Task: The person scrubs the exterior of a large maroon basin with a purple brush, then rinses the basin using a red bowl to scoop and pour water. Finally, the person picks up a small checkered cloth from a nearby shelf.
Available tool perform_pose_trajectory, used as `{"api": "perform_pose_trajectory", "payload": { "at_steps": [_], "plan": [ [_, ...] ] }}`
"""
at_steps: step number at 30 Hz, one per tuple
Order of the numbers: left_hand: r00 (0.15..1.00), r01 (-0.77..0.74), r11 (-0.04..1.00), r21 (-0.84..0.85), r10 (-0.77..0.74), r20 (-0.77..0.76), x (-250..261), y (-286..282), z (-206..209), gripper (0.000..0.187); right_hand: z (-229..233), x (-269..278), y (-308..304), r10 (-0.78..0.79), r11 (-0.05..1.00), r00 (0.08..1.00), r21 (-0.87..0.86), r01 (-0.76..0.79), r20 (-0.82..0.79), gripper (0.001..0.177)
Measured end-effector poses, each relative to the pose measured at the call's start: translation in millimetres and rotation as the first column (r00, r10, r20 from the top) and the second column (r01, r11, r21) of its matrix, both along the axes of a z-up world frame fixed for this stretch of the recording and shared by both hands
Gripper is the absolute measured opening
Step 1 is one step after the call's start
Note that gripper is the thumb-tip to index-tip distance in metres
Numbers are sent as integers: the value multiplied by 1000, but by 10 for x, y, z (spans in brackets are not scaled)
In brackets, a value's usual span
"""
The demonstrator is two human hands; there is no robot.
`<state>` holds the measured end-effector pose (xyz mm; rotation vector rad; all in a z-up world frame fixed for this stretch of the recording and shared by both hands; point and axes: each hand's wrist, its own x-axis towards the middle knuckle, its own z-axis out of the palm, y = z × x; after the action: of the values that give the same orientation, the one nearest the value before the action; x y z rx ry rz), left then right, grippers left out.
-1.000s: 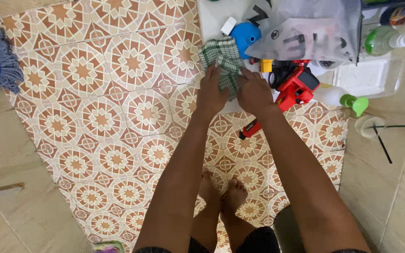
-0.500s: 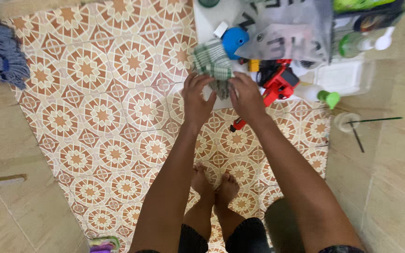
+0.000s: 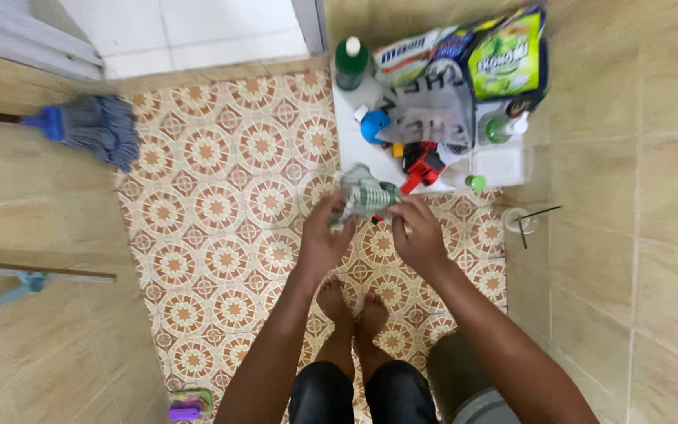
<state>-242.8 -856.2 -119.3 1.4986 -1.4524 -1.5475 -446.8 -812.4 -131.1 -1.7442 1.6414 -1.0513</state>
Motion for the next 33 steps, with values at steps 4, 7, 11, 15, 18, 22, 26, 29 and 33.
{"api": "perform_pose_trajectory", "payload": {
  "at_steps": [4,7,11,15,18,22,26,29,33],
  "plan": [
    [995,103,949,-299,-93,45,103,316,652,31,803,1,210,48,999,992,3,-48,113,21],
    [998,3,941,-337,-26,-64,172,596,1130,30,1385,63,339,-5,994,970,111,-23,243,21],
    [993,-120,950,-290,108,-56,253,759,1503,44,2062,107,479,95,993,950,40,-112,298,30],
    [894,-375,927,-24,355,-274,227,1232,1639,65,2612,246,734,98,977,898,132,-170,430,34],
    [839,-421,774,473,531,-122,232,1543,1575,69,2939,403,908,40,955,839,225,-192,543,33],
    [712,-282,876,391,464,-528,199,2099,1305,74,3174,503,1165,4,935,777,274,-227,630,33],
    [777,-88,939,333,274,-567,277,2347,1658,85,3244,539,1381,-117,880,626,373,-295,771,35],
    [790,68,911,408,200,-580,322,2291,2067,90,3304,533,1498,-163,874,484,354,-334,860,35],
    [913,123,892,434,70,-403,419,2452,2163,74,3425,531,1624,-217,899,368,332,-286,904,44]
  ]
}}
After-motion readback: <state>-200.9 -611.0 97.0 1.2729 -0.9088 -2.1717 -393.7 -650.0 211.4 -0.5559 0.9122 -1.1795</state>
